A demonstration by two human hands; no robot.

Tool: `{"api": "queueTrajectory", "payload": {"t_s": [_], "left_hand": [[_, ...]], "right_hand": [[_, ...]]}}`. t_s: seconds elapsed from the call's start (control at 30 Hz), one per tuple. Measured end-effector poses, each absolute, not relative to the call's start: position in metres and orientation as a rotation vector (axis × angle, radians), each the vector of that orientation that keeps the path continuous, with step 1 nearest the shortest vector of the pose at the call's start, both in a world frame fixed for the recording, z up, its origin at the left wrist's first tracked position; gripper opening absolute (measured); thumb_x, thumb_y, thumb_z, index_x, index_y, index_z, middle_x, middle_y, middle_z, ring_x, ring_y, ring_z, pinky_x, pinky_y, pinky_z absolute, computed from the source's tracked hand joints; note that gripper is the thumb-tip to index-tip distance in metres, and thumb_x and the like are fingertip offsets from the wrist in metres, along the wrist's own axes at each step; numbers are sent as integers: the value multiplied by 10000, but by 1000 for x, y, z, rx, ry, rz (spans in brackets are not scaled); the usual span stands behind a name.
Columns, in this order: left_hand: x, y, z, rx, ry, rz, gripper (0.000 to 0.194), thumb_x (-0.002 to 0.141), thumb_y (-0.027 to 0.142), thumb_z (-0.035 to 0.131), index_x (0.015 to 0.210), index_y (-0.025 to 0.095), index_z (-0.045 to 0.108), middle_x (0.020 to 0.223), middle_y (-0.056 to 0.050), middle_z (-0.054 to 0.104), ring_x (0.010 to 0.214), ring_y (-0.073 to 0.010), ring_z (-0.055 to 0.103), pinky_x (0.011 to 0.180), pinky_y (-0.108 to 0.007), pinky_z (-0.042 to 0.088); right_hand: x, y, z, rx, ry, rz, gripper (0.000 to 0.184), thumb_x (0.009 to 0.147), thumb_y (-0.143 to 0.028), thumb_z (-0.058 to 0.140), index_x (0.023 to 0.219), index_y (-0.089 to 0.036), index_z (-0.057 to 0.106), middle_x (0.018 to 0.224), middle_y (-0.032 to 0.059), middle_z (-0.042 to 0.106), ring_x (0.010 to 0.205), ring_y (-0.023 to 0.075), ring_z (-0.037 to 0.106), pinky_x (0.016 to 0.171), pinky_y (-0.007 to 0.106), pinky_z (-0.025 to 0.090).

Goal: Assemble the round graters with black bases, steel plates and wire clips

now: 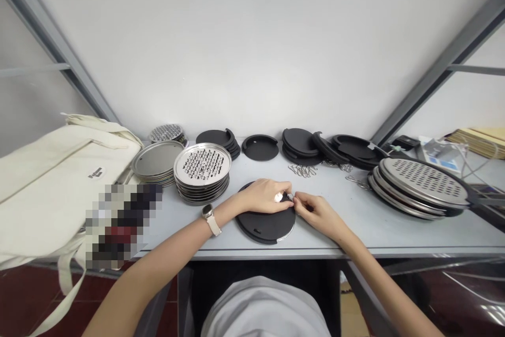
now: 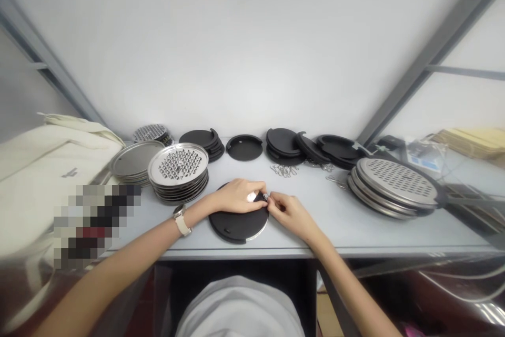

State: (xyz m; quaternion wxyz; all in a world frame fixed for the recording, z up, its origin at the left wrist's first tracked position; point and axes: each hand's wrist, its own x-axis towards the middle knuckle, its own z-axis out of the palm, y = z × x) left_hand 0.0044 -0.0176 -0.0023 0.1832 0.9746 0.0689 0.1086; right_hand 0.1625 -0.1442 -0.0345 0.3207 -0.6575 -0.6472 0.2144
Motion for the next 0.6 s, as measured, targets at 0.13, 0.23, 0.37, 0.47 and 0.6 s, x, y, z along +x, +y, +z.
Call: {"api": "queueTrajectory", "payload": {"t_s": [0.13, 0.23, 0.37, 0.47, 0.6], "left_hand": [[3, -23, 2, 2858, 164, 390, 194, 866, 375, 496, 965, 208, 490, 963, -16, 597, 789, -174, 595, 648, -268, 406], [3, -24, 3, 2890, 156, 401, 195, 865, 358, 487, 970, 194, 486, 999, -35, 569, 792, -172, 587, 661, -277, 417], [3, -22, 0, 2874, 140, 396, 170, 874, 334, 480, 965, 191, 492, 976, -29, 569, 815, -173, 581, 677, -278, 417], [3, -19, -1, 2812, 123, 384, 162, 877, 331, 497, 961, 192, 501, 982, -19, 578, 844, -164, 575, 698, -270, 416], [4, -17, -2, 2728, 131, 351, 169, 866, 328, 530, 970, 195, 518, 998, -12, 597, 891, -161, 573, 730, -263, 414]], "right_hand": [[164, -144, -36, -1718, -1699, 566, 314, 914, -334, 373, 640, -204, 294, 577, -58, 296, 550, 104, 300, 516, 236, 249], [163, -144, -35, -1723, -1693, 566, 319, 910, -335, 378, 632, -203, 293, 572, -58, 289, 546, 103, 291, 510, 236, 242], [162, -144, -33, -1719, -1690, 573, 330, 911, -345, 381, 626, -202, 296, 568, -57, 288, 542, 102, 286, 505, 238, 234], [161, -144, -32, -1721, -1694, 590, 337, 918, -358, 379, 631, -201, 299, 572, -58, 288, 544, 101, 284, 506, 237, 238], [161, -144, -32, -1718, -1694, 610, 337, 926, -368, 375, 640, -199, 317, 582, -56, 293, 551, 102, 288, 512, 237, 244]]}}
